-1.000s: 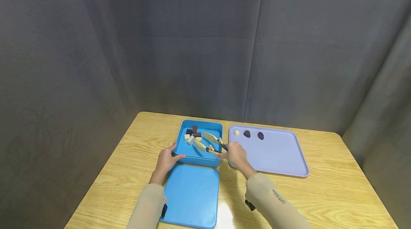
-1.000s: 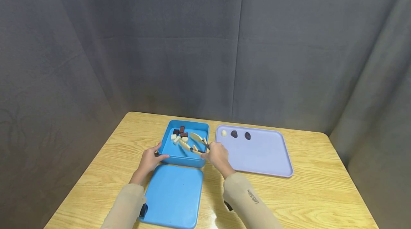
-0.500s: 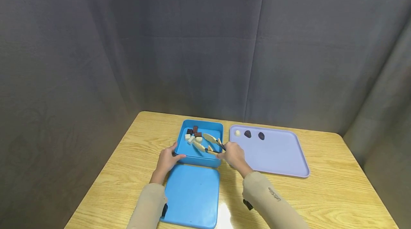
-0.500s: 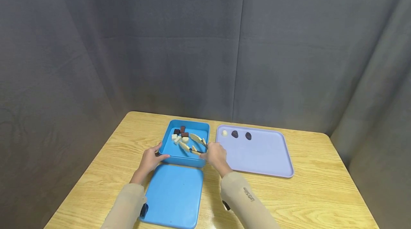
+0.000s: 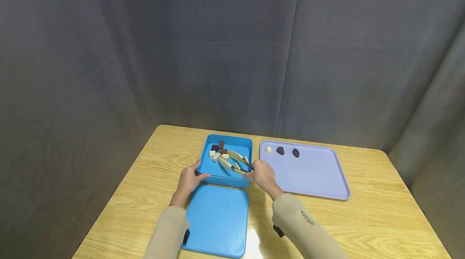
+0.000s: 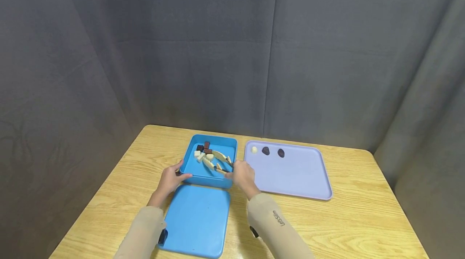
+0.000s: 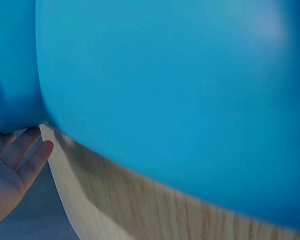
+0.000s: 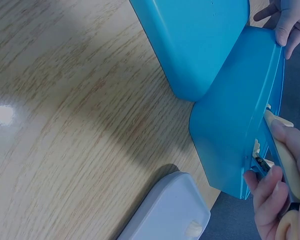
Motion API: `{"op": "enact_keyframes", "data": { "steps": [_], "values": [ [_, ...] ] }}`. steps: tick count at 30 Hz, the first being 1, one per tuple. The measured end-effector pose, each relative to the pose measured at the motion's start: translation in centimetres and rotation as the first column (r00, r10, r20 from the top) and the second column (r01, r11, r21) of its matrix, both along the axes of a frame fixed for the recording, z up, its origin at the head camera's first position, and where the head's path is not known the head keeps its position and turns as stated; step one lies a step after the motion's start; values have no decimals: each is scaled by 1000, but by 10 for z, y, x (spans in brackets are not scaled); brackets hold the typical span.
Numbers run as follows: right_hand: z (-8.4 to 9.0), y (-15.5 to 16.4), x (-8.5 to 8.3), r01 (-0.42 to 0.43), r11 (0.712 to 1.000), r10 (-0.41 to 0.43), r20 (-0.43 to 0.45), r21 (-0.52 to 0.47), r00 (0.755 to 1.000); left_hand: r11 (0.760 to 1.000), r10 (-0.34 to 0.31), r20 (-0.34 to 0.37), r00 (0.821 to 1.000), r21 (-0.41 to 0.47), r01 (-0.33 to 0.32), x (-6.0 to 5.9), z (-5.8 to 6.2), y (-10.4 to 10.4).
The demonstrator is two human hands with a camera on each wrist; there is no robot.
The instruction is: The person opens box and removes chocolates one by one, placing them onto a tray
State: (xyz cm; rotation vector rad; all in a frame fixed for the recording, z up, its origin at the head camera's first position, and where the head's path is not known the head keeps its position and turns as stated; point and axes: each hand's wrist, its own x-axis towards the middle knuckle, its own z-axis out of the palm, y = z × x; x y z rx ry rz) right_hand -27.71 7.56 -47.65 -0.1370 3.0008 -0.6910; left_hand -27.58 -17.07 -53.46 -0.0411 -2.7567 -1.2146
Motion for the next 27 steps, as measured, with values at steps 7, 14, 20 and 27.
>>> {"op": "enact_keyframes", "data": {
  "steps": [7, 14, 20, 27],
  "values": [
    [0, 0, 1, -7, 1000, 8, -8, 7, 1000, 1000, -3, -2, 1000, -4, 3, -1, -1, -1],
    [1, 2, 1, -11, 1000, 12, -14, 11, 1000, 1000, -3, 5, 1000, 0, 3, -1, -1, 0],
    [1, 2, 2, -14, 1000, 14, -5, 0, 1000, 1000, 2, 21, 1000, 8, -2, 0, 0, 0],
    [0, 3, 3, -13, 1000, 13, -3, 1, 1000, 1000, -3, 5, 1000, -4, 3, 0, 0, -1]
  ]
}}
